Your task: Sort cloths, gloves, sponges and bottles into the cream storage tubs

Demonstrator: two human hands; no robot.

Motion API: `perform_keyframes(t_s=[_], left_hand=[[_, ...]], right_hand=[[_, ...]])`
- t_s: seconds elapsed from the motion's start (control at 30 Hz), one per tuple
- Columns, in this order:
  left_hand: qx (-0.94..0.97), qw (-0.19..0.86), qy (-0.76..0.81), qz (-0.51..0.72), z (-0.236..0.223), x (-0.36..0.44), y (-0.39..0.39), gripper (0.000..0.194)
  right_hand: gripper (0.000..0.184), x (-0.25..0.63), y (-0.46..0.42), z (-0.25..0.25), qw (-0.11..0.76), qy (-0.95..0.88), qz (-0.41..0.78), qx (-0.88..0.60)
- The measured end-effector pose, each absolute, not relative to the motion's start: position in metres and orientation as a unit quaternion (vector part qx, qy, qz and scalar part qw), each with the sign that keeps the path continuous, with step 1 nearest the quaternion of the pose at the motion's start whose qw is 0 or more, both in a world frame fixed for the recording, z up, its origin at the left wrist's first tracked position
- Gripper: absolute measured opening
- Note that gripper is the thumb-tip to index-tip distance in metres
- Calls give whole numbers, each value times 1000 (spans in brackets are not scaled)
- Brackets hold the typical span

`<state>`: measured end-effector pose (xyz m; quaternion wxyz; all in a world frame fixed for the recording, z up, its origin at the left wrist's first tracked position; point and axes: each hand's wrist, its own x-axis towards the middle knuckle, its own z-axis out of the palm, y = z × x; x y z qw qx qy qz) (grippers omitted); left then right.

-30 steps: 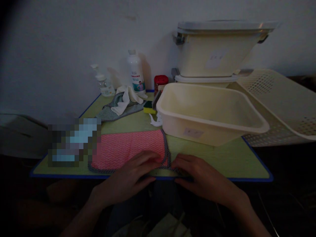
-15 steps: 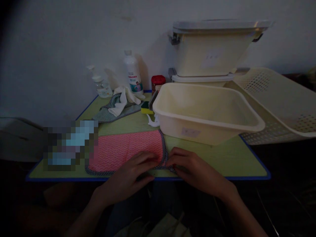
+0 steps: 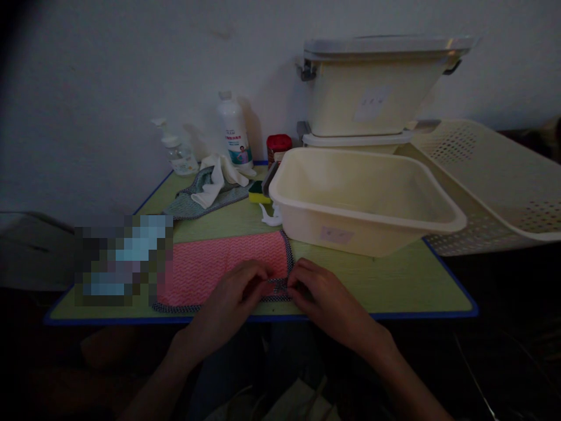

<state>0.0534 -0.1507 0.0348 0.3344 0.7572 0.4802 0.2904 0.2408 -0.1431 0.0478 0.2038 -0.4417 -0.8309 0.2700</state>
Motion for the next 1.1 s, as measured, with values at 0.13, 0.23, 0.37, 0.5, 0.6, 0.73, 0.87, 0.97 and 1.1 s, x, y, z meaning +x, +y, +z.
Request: perform_keyframes(t_s=[0.13,0.23,0.37,0.5,0.6,0.73,0.87,0.97,1.1], left_hand=[[690,366,529,332,37,54,-148,10],[665,381,535,356,37,53,-147,11],[663,393,523,366,34,52,-147,9],[682,405,491,360,30,50,-149,8],[731,404,439,332,29,50,-151,7],[774,368,416,304,29,50,-152,7],[795,330,416,293,28,50,-152,16],[818,279,404,299,23,49,-153,17],[859,203,360,302,18,51,-154,19]], right_hand=[[11,240,-144,41,241,-837,241,-428],[12,241,-146,37,275,-852,229,-382],[29,240,-150,40,260,-873,227,-345],[35,238,-152,43,238,-876,224,-355],[25,238,-151,39,240,-871,212,-372],[15,241,-148,33,290,-857,198,-377],[15,249,-148,37,288,-861,206,-364],[20,256,-150,41,265,-878,203,-343],[23,261,-154,43,256,-890,172,-336]])
